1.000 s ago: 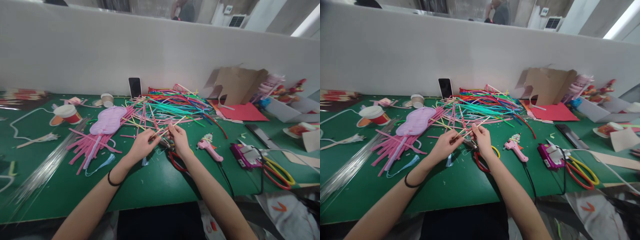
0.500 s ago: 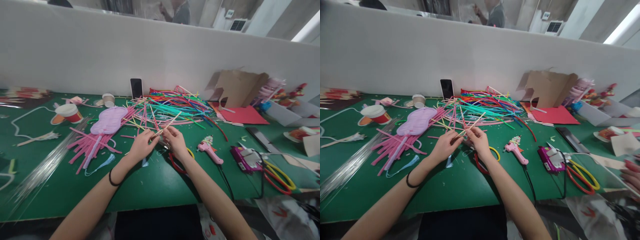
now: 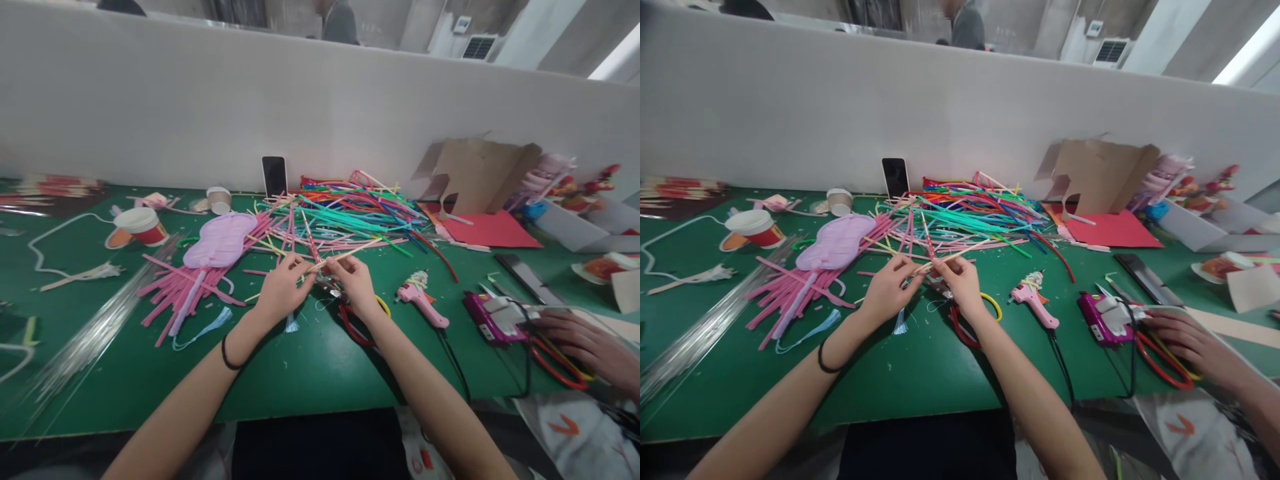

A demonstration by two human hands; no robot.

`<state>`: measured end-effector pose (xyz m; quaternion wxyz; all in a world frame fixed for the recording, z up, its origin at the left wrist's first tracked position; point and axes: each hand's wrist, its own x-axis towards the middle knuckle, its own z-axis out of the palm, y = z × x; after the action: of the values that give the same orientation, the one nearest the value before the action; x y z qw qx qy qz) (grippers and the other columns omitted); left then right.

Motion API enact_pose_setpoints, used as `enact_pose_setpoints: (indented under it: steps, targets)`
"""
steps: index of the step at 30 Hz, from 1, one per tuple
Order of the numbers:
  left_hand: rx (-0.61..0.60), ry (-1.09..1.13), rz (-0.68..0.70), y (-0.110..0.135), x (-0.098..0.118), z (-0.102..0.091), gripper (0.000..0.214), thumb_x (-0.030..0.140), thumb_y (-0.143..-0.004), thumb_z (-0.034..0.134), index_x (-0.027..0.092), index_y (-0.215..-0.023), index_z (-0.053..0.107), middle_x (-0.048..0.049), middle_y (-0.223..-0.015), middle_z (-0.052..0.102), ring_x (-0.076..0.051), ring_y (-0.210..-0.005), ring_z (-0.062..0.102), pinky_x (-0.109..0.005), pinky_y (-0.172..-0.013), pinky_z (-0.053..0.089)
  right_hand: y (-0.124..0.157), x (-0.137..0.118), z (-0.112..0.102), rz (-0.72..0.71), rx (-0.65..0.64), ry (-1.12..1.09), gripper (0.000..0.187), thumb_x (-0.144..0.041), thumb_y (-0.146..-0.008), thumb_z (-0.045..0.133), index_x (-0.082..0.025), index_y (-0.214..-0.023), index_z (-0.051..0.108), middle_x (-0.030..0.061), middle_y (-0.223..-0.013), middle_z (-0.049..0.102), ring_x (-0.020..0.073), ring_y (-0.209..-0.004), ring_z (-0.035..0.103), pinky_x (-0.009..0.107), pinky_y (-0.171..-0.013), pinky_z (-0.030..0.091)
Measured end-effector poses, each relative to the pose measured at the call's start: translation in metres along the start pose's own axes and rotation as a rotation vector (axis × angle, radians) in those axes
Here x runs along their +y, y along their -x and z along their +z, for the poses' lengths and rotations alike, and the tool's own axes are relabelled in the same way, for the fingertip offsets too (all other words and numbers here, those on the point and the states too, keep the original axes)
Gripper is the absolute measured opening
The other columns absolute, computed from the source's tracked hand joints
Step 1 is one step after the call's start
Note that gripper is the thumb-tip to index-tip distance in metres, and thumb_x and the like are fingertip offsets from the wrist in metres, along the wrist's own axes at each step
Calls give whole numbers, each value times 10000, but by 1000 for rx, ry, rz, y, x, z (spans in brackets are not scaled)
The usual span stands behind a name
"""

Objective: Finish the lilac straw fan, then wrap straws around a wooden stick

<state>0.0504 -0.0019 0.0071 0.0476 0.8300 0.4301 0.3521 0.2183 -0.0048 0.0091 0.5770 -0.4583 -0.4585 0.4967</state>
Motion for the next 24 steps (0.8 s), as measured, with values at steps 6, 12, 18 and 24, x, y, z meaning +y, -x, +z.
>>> enact_pose_setpoints:
  steps: [6, 12, 18, 24]
  targets:
    - [-7, 45, 14, 2, -3, 2, 159, 241, -924, 516, 180, -920, 663, -43, -897, 586, -168, -834, 580, -276, -723, 469, 1, 9, 2, 0, -56, 22, 359, -537, -729, 710, -187, -755, 636, 23, -679, 698, 142, -594, 628, 228, -511, 454]
    - [-58, 102, -13, 0, 1, -1, 246, 293, -951, 484, 182, -820, 660, -34, -858, 592, -155, -791, 577, -272, -705, 445, 4, 6, 5, -31, -95, 1, 315, -518, -752, 695, -208, -786, 651, -4, -724, 675, 119, -602, 598, 226, -558, 483]
    - [-47, 155, -65, -4, 8, -9, 317, 353, -1006, 351, 182, -1019, 617, -59, -933, 627, -185, -888, 589, -295, -792, 460, 5, -9, -1, -123, 35, -37, 312, -533, -828, 609, -225, -876, 627, 9, -720, 701, 148, -591, 646, 262, -564, 493]
    - [-95, 52, -6, -2, 8, -9, 332, 296, -1012, 311, 171, -1170, 574, -85, -1034, 626, -206, -971, 594, -312, -829, 462, 5, -11, -2, -149, -24, -54, 267, -419, -753, 731, -220, -895, 626, 2, -760, 713, 157, -658, 677, 266, -591, 514]
